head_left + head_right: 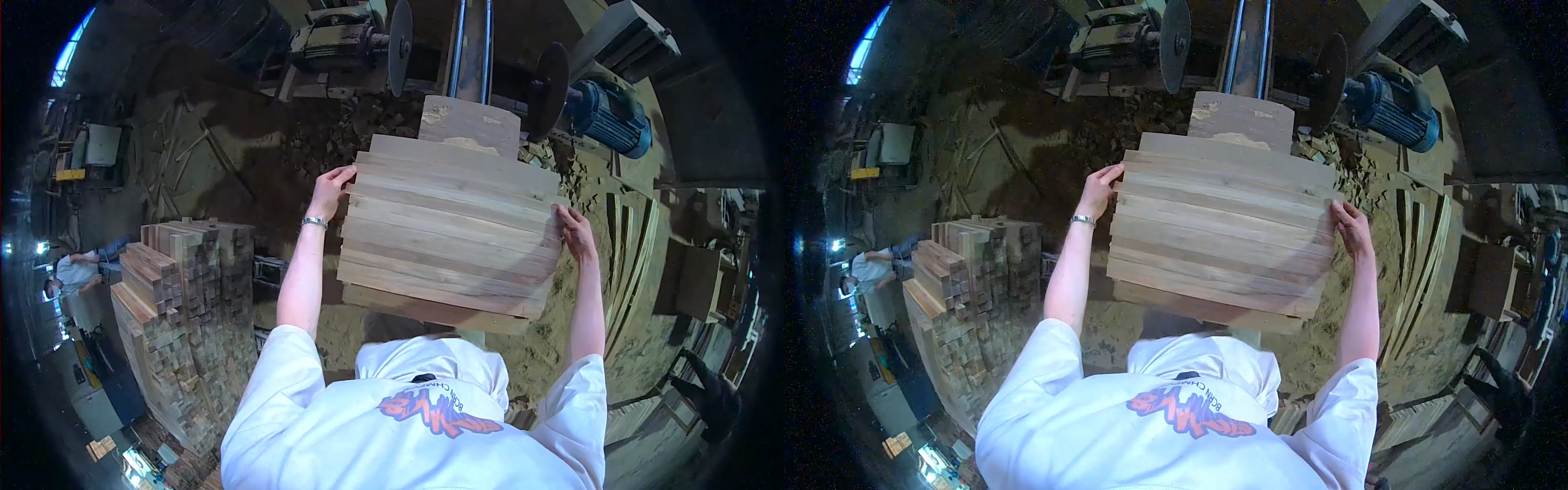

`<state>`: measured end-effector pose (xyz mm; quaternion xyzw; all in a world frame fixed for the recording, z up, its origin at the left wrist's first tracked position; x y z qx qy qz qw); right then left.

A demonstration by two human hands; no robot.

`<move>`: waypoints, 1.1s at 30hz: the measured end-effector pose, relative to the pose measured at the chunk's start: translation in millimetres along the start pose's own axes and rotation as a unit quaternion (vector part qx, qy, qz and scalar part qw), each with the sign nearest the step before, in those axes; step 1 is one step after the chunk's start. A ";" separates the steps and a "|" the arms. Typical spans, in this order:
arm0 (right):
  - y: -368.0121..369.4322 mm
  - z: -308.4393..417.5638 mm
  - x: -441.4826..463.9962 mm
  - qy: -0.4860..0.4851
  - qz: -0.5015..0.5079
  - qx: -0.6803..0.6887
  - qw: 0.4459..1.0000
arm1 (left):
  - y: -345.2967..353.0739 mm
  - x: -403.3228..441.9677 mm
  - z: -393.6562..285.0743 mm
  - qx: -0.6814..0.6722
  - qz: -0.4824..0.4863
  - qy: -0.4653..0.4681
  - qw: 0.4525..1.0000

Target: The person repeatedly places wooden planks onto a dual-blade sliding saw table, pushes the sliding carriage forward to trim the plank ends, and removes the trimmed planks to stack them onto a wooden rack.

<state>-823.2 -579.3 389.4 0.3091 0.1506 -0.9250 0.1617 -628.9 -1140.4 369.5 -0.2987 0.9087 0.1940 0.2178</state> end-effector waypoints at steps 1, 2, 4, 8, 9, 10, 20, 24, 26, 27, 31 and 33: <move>-1.0 3.1 -3.0 0.012 -0.001 -0.004 1.000 | -0.5 2.1 3.3 -0.024 -0.004 -0.008 1.000; 0.0 5.2 -6.5 0.024 -0.001 -0.008 1.000 | 1.8 0.7 1.9 -0.036 0.005 -0.018 0.999; -6.2 -8.4 -0.6 0.039 0.007 -0.013 0.999 | 4.7 -1.4 -3.8 -0.059 0.022 -0.039 0.997; 11.3 -0.8 -28.2 0.026 0.017 0.002 1.000 | 8.8 -12.7 -16.1 -0.017 0.035 -0.071 0.997; 14.8 -4.5 -32.5 0.007 0.027 0.034 0.999 | 2.9 -5.4 -8.8 -0.018 0.036 -0.073 0.997; 12.5 -15.2 -29.6 0.010 0.028 0.034 0.999 | -3.4 0.5 -0.2 -0.021 0.037 -0.075 0.996; 8.4 -45.9 -56.9 0.043 0.100 0.072 0.991 | -8.8 -50.3 6.5 -0.029 0.088 -0.103 0.990; 11.3 -76.0 -89.8 0.040 0.111 0.059 0.991 | -36.2 -94.1 31.1 -0.055 0.091 -0.109 0.988; 16.2 -86.0 -119.9 0.053 0.092 0.045 0.993 | -43.5 -121.8 37.0 -0.078 0.101 -0.125 0.984; 19.0 -95.9 -130.0 0.054 0.092 0.048 0.993 | -49.9 -132.0 43.1 -0.077 0.101 -0.123 0.984; 38.1 -123.3 -161.9 0.056 0.018 0.094 0.994 | -78.0 -166.0 70.5 -0.112 0.122 -0.130 0.978; 42.8 -127.3 -173.0 0.095 -0.074 -0.008 0.993 | -84.7 -180.7 70.5 -0.104 0.128 -0.133 0.977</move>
Point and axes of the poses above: each hand's wrist, its own x-axis towards the middle knuckle, its own y-axis out of the palm, z = x × y, the point moved 2 cm from there along x, towards the middle knuckle, and after that the axes turned 13 degrees about -x, right-handed, at the moved point
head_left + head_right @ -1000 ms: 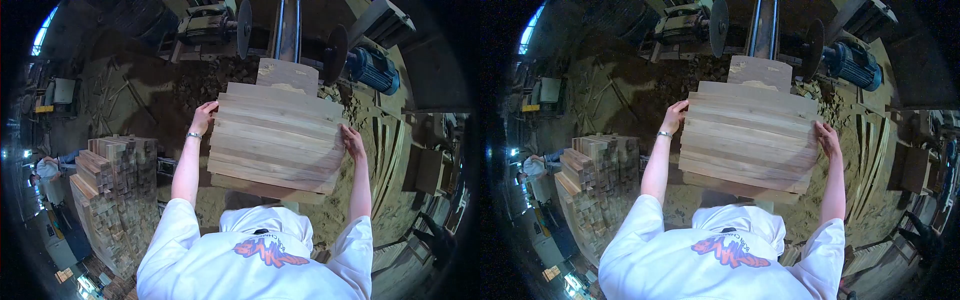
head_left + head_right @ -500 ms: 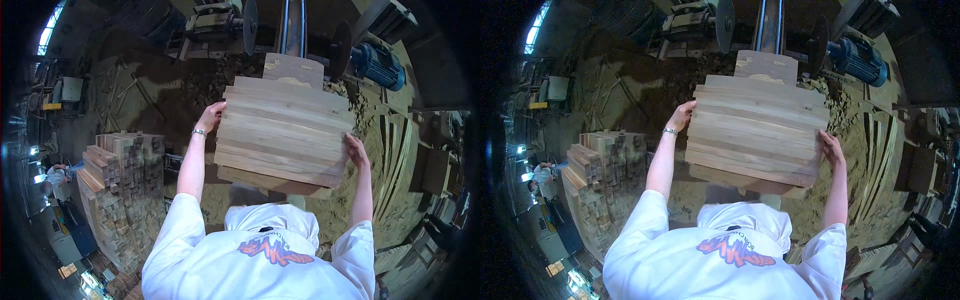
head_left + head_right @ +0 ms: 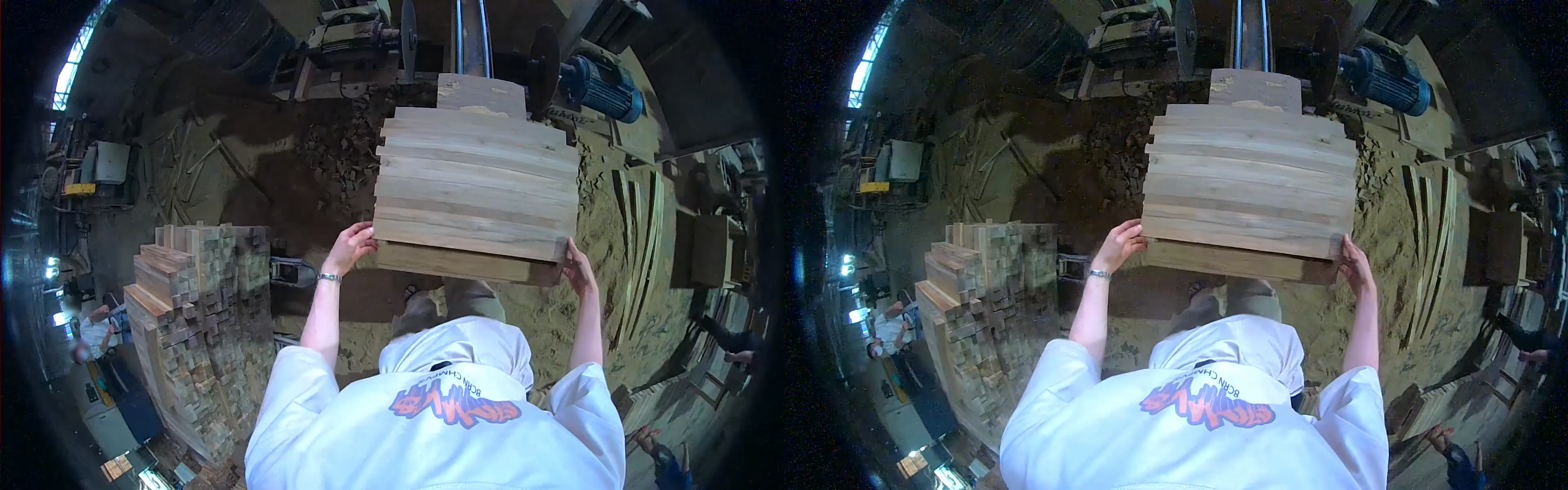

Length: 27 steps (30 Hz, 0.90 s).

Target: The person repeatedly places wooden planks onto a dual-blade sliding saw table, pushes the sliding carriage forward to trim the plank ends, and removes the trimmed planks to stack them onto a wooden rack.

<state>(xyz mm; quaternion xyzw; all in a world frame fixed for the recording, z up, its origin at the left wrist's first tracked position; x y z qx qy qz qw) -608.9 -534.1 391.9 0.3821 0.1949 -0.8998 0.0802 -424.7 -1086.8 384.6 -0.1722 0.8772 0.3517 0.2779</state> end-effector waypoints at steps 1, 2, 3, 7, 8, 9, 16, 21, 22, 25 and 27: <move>0.7 0.7 -0.7 0.020 -0.085 -0.100 0.991 | -2.0 -5.3 -0.9 0.098 -0.053 0.041 0.993; 5.8 5.4 -5.1 0.038 -0.170 -0.197 0.965 | 0.6 -11.1 -3.4 0.193 -0.107 0.083 0.972; 35.7 9.2 -23.1 -0.114 -0.435 -0.387 0.805 | 6.0 -17.6 -8.4 0.286 -0.160 0.124 0.937; 190.4 68.5 -114.1 -0.457 -0.266 -0.424 0.735 | 157.2 -19.2 -37.4 0.483 -0.039 0.436 0.758; 216.6 63.2 -112.4 -0.467 -0.279 -0.443 0.713 | 184.1 12.0 -24.8 0.493 0.047 0.487 0.719; 234.7 53.9 -102.1 -0.479 -0.290 -0.463 0.687 | 218.6 30.0 -19.5 0.508 0.075 0.470 0.718; 244.4 29.5 -78.5 -0.466 -0.321 -0.445 0.694 | 274.0 180.6 -0.2 0.740 -0.017 0.362 0.567; 244.4 44.2 -63.8 -0.464 -0.322 -0.453 0.690 | 265.2 202.6 3.7 0.717 -0.042 0.409 0.562; 244.7 50.9 -57.7 -0.464 -0.322 -0.454 0.688 | 267.2 210.6 -0.4 0.716 -0.049 0.412 0.561; 243.0 78.6 -35.8 -0.466 -0.322 -0.452 0.689 | 283.2 242.1 -20.8 0.715 -0.062 0.403 0.567; 236.9 103.3 -13.6 -0.471 -0.325 -0.450 0.685 | 300.1 269.2 -44.0 0.711 -0.067 0.387 0.583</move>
Point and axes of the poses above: each hand's wrist, its own x-axis towards the middle knuckle, its own y-axis out of the palm, z = x × y, the point moved 2 cm from there along x, towards the middle knuckle, and after that the axes turned 13 degrees about -x, right-handed, at the moved point
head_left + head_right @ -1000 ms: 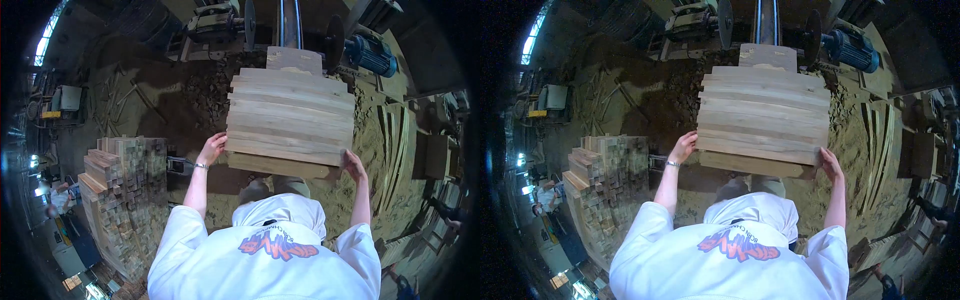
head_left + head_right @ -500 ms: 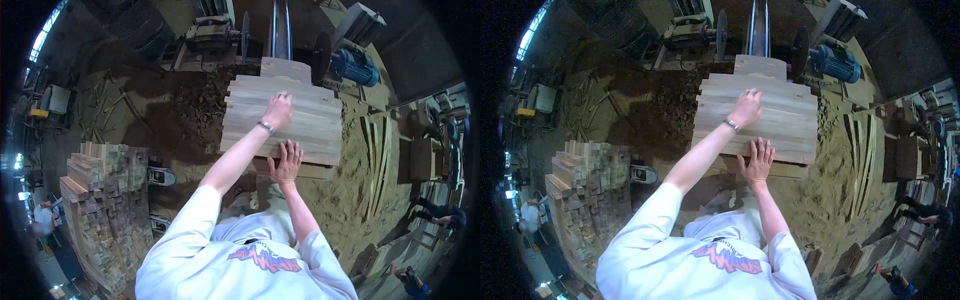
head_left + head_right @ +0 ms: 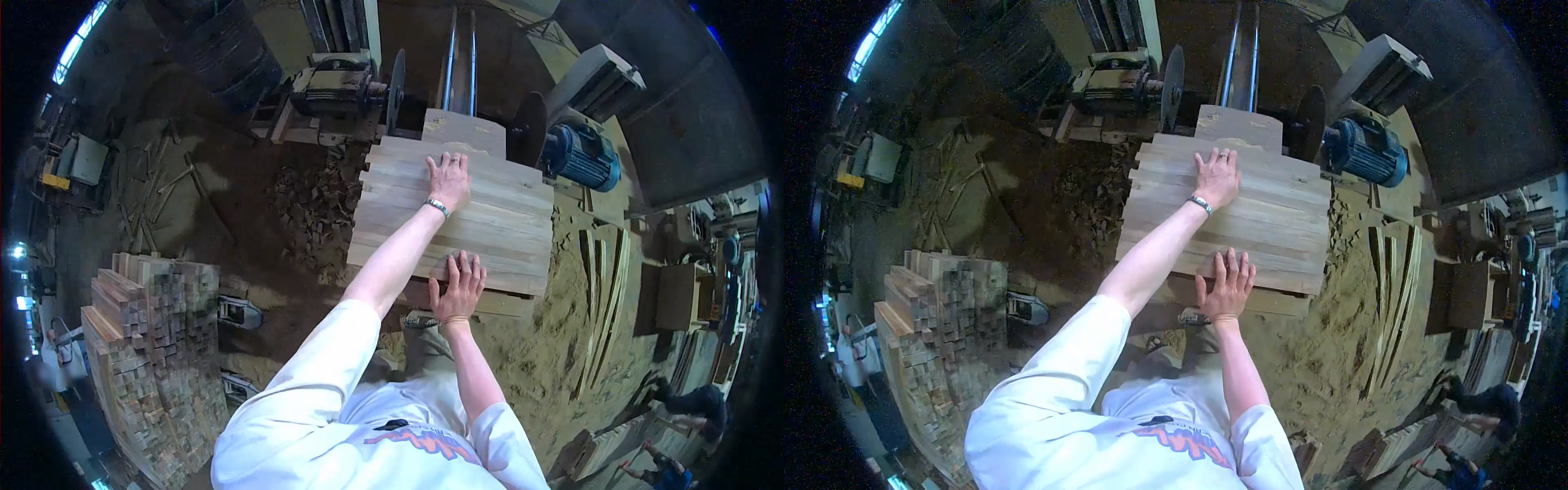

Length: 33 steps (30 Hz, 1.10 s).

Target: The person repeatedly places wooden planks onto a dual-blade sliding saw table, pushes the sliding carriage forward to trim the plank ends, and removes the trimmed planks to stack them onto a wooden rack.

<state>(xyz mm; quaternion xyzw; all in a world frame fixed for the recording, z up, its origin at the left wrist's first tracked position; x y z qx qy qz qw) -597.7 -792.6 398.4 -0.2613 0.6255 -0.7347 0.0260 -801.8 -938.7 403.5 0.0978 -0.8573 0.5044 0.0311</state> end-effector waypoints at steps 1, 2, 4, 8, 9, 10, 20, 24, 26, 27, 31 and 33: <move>5.1 -2.9 14.3 -0.001 -0.003 -0.001 1.000 | -2.0 16.1 0.9 -0.011 -0.008 -0.006 1.000; 10.6 -4.2 29.1 -0.001 -0.006 0.000 1.000 | -1.4 33.9 3.3 -0.012 -0.007 -0.010 1.000; 22.6 -7.9 62.7 -0.007 -0.021 -0.002 1.000 | -0.2 74.4 11.5 -0.011 -0.006 -0.015 1.000; 41.0 -19.0 129.5 -0.013 -0.050 -0.003 0.999 | -5.0 149.5 21.1 -0.002 -0.031 -0.019 0.999; 44.1 -20.5 141.7 -0.015 -0.054 -0.003 0.998 | -7.2 163.6 23.0 -0.003 -0.031 -0.015 0.999; 46.1 -22.4 151.6 -0.016 -0.058 -0.005 0.998 | -9.3 175.9 22.7 -0.006 -0.031 -0.011 0.999; 73.8 -35.0 208.1 -0.026 -0.078 -0.031 0.996 | -10.6 232.5 28.3 0.002 -0.012 -0.018 1.000; 73.8 -43.0 216.2 -0.030 -0.077 -0.028 0.996 | -8.3 242.3 23.7 0.003 -0.012 -0.024 1.000; 75.4 -46.0 220.1 -0.033 -0.080 -0.029 0.996 | -4.9 247.7 23.9 0.006 -0.021 -0.023 0.999; 76.8 -47.5 221.9 -0.036 -0.083 -0.030 0.995 | -1.1 250.8 24.6 0.012 -0.034 -0.023 0.999; 80.8 -54.9 232.0 -0.040 -0.086 -0.032 0.995 | 6.4 265.7 23.8 0.022 -0.036 -0.027 0.999; 84.8 -59.4 235.5 -0.042 -0.090 -0.031 0.995 | 6.4 269.4 22.8 0.023 -0.023 -0.031 0.999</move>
Point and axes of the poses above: each hand's wrist, its own x-axis towards the middle knuckle, its own y-axis out of the palm, z = x × y, the point moved 2 cm from there along x, towards the middle knuckle, and after that the axes turned 13 degrees about -x, right-handed, at the moved point
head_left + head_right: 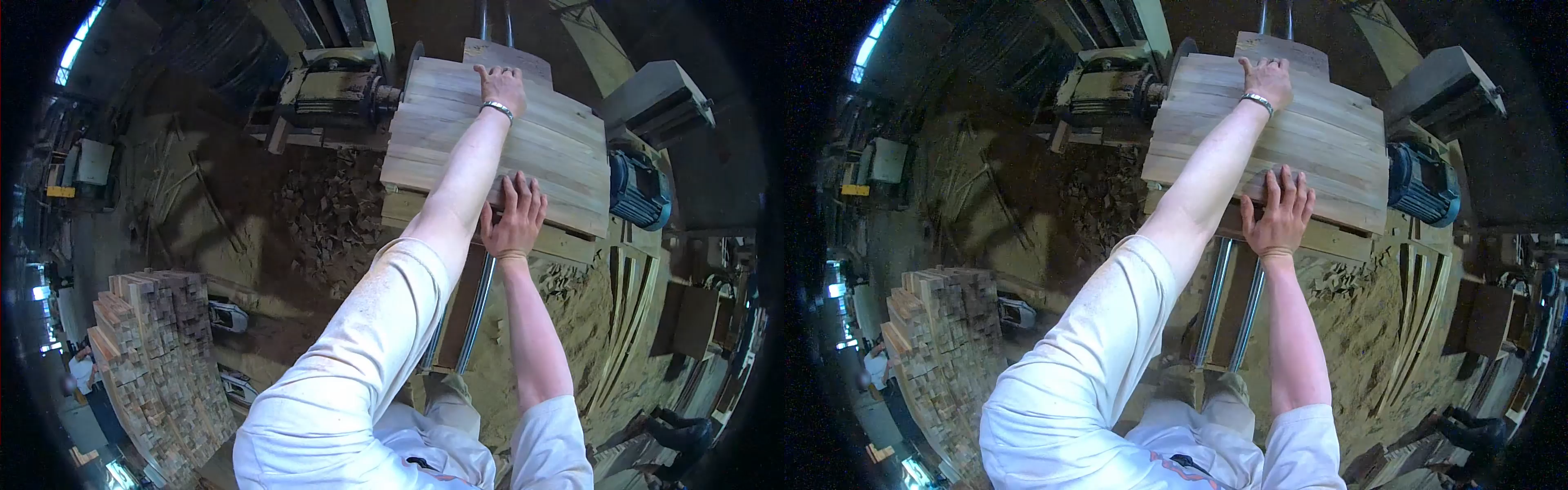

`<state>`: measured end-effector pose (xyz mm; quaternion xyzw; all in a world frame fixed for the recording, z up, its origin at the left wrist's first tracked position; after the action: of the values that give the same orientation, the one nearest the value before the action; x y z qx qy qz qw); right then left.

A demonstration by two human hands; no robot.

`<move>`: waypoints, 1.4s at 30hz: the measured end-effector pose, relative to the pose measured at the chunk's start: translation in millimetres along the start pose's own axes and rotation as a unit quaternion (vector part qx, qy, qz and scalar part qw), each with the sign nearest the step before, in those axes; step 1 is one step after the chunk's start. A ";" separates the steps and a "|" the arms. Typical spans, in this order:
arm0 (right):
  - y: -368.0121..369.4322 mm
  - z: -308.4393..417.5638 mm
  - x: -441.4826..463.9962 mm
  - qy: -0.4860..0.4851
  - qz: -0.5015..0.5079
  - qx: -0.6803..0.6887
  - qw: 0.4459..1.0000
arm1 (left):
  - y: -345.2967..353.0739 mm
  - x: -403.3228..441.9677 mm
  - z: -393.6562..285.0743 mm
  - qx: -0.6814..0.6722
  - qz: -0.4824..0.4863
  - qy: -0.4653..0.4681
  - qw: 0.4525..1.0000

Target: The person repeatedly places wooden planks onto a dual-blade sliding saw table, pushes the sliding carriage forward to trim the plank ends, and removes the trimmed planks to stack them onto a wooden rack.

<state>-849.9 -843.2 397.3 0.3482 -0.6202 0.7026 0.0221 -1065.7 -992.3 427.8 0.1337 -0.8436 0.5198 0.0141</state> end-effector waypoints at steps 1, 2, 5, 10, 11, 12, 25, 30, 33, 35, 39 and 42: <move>3.2 -3.2 5.9 -0.001 -0.004 0.000 1.000 | -1.1 6.4 -1.3 0.001 0.005 -0.001 1.000; 2.3 -5.6 5.5 -0.004 -0.007 -0.004 1.000 | -2.2 5.0 -4.4 0.003 0.003 -0.001 1.000; 7.6 -10.4 15.2 -0.004 -0.004 -0.006 1.000 | -3.7 15.9 -4.7 -0.005 0.020 -0.008 1.000; 22.1 -23.6 27.4 -0.009 -0.005 -0.008 1.000 | 10.6 36.2 -6.1 0.014 0.015 -0.016 1.000; 24.9 -26.4 30.3 -0.007 -0.005 -0.010 1.000 | 13.4 41.1 -7.3 0.016 0.016 -0.017 1.000; 28.2 -29.1 32.5 -0.008 -0.005 -0.010 1.000 | 16.3 45.3 -7.3 0.015 0.015 -0.017 1.000; 74.0 -71.8 66.3 -0.008 -0.001 -0.001 1.000 | 59.8 101.6 -10.9 0.048 -0.008 -0.028 0.998; 93.7 -92.4 76.1 -0.005 0.002 0.006 1.000 | 76.4 118.4 -17.5 0.040 -0.002 -0.024 0.999; 102.7 -96.9 82.2 -0.004 0.003 0.007 1.000 | 82.3 127.7 -13.5 0.023 -0.009 -0.024 0.999; 109.5 -100.3 84.8 -0.001 0.009 0.016 1.000 | 87.7 133.4 -12.0 0.024 -0.001 -0.030 0.999; 122.4 -107.2 95.6 0.003 0.025 0.020 0.999 | 87.6 144.0 -14.5 0.022 0.001 -0.036 0.999; 126.7 -106.6 97.6 0.007 0.057 0.023 0.998 | 92.3 145.5 -9.0 0.018 -0.008 -0.034 0.999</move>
<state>-1031.6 -816.9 340.5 0.3078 -0.6229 0.7189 -0.0220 -1229.2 -976.0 375.0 0.1578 -0.8333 0.5297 -0.0126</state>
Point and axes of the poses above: each hand's wrist, its own x-axis towards the middle knuckle, its own y-axis out of the palm, z = x × y, the point moved 2 cm from there along x, towards the middle knuckle, and after that the axes turned 13 degrees about -x, right-handed, at the moved point
